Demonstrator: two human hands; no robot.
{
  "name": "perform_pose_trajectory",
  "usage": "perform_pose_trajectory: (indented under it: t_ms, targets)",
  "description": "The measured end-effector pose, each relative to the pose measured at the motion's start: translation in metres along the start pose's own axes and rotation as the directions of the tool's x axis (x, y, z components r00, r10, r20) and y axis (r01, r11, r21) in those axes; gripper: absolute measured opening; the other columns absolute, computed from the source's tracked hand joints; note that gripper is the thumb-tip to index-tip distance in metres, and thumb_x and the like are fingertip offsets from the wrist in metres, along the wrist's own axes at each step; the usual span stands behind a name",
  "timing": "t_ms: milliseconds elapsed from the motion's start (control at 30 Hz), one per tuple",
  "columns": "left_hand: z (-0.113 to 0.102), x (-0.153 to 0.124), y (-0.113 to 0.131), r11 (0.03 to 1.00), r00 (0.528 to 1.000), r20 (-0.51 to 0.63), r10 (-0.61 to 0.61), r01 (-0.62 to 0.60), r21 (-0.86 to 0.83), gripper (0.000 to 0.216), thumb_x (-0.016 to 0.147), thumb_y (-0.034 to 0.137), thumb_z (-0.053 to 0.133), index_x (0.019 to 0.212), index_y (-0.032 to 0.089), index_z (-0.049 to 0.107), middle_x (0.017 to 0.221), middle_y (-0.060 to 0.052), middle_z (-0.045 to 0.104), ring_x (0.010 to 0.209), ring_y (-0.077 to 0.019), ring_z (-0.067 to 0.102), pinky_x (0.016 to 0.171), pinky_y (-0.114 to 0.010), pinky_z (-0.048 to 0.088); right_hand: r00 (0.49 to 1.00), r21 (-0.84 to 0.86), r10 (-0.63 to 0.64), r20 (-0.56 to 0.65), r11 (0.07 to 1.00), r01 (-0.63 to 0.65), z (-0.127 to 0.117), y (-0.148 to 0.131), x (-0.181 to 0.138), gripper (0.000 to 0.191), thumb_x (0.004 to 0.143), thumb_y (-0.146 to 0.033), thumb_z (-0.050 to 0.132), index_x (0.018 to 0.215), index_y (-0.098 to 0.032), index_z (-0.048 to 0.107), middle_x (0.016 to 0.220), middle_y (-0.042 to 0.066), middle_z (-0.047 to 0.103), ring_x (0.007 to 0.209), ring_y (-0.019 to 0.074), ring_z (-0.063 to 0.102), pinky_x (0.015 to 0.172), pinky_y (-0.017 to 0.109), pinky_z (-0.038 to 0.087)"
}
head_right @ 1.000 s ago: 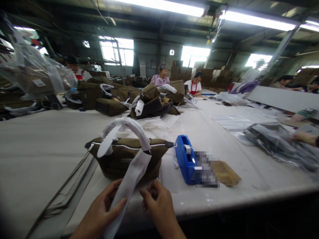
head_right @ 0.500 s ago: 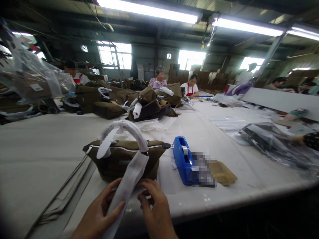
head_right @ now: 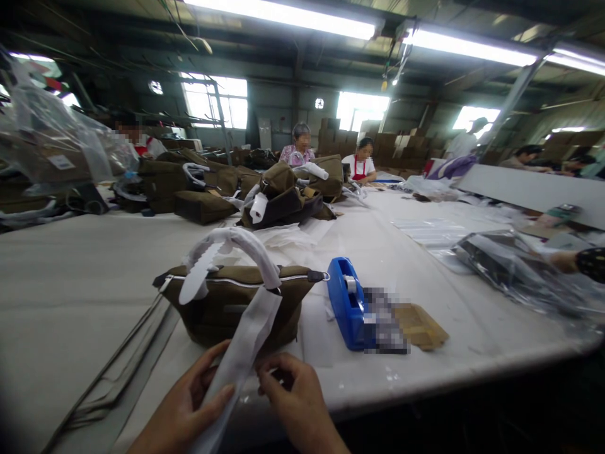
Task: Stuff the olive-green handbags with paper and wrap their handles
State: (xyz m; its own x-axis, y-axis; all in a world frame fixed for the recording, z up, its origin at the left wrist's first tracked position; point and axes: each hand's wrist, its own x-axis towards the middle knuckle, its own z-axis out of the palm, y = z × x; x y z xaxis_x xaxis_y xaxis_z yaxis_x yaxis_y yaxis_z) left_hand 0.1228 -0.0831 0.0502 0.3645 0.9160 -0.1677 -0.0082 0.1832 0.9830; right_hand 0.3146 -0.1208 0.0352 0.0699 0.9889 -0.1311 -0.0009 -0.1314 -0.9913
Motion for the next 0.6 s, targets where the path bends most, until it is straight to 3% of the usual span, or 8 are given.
perform_pose_trajectory:
  t_ms: [167, 333, 433, 533, 600]
  targets:
    - [0.003, -0.002, 0.005, 0.977, 0.975, 0.146, -0.166, 0.182, -0.109, 0.095, 0.072, 0.063, 0.080, 0.145, 0.017, 0.041, 0.088, -0.007, 0.073, 0.068, -0.0203, 0.068, 0.063, -0.030, 0.054, 0.998, 0.081, 0.034, 0.045, 0.996, -0.037, 0.017, 0.002, 0.018, 0.027, 0.075, -0.034, 0.073, 0.089, -0.011, 0.076, 0.071, 0.006, 0.071, 0.060, 0.0146, 0.060, 0.057, 0.023, 0.043]
    - [0.005, -0.002, 0.004, 0.959, 0.967, 0.150, -0.208, 0.232, -0.164, 0.108, 0.068, 0.060, 0.085, 0.151, 0.017, 0.032, 0.083, -0.004, 0.071, 0.064, -0.0200, 0.068, 0.061, -0.030, 0.056, 0.994, 0.118, 0.018, 0.107, 0.993, -0.031, 0.030, -0.006, 0.028, 0.027, 0.070, -0.022, 0.060, 0.088, -0.012, 0.077, 0.072, 0.005, 0.073, 0.060, 0.0169, 0.063, 0.056, 0.024, 0.046]
    - [0.004, 0.000, -0.004, 0.963, 0.967, 0.167, -0.192, 0.219, -0.158, 0.118, 0.068, 0.062, 0.084, 0.156, 0.015, 0.021, 0.077, -0.004, 0.071, 0.062, -0.0209, 0.068, 0.060, -0.031, 0.055, 0.997, 0.051, -0.040, 0.059, 0.998, 0.037, 0.028, -0.010, 0.026, 0.029, 0.069, -0.016, 0.058, 0.090, -0.013, 0.078, 0.079, 0.006, 0.075, 0.071, 0.0213, 0.067, 0.068, 0.029, 0.052]
    - [0.003, 0.003, -0.013, 0.985, 0.983, 0.136, -0.123, 0.137, -0.104, 0.113, 0.070, 0.066, 0.081, 0.155, 0.013, 0.027, 0.085, -0.007, 0.074, 0.071, -0.0236, 0.071, 0.066, -0.033, 0.056, 0.996, 0.042, -0.082, -0.025, 0.996, 0.083, 0.022, -0.008, 0.017, 0.025, 0.082, -0.029, 0.063, 0.095, -0.014, 0.077, 0.087, 0.009, 0.076, 0.082, 0.0249, 0.069, 0.078, 0.034, 0.055]
    - [0.003, 0.005, -0.017, 0.996, 0.992, 0.101, -0.075, 0.079, -0.038, 0.103, 0.074, 0.065, 0.077, 0.152, 0.013, 0.033, 0.096, -0.011, 0.077, 0.082, -0.0264, 0.074, 0.076, -0.036, 0.058, 0.997, 0.173, -0.077, 0.017, 0.982, 0.073, 0.022, -0.004, 0.010, 0.040, 0.091, -0.050, 0.061, 0.101, -0.014, 0.076, 0.093, 0.011, 0.076, 0.087, 0.0258, 0.070, 0.082, 0.036, 0.055]
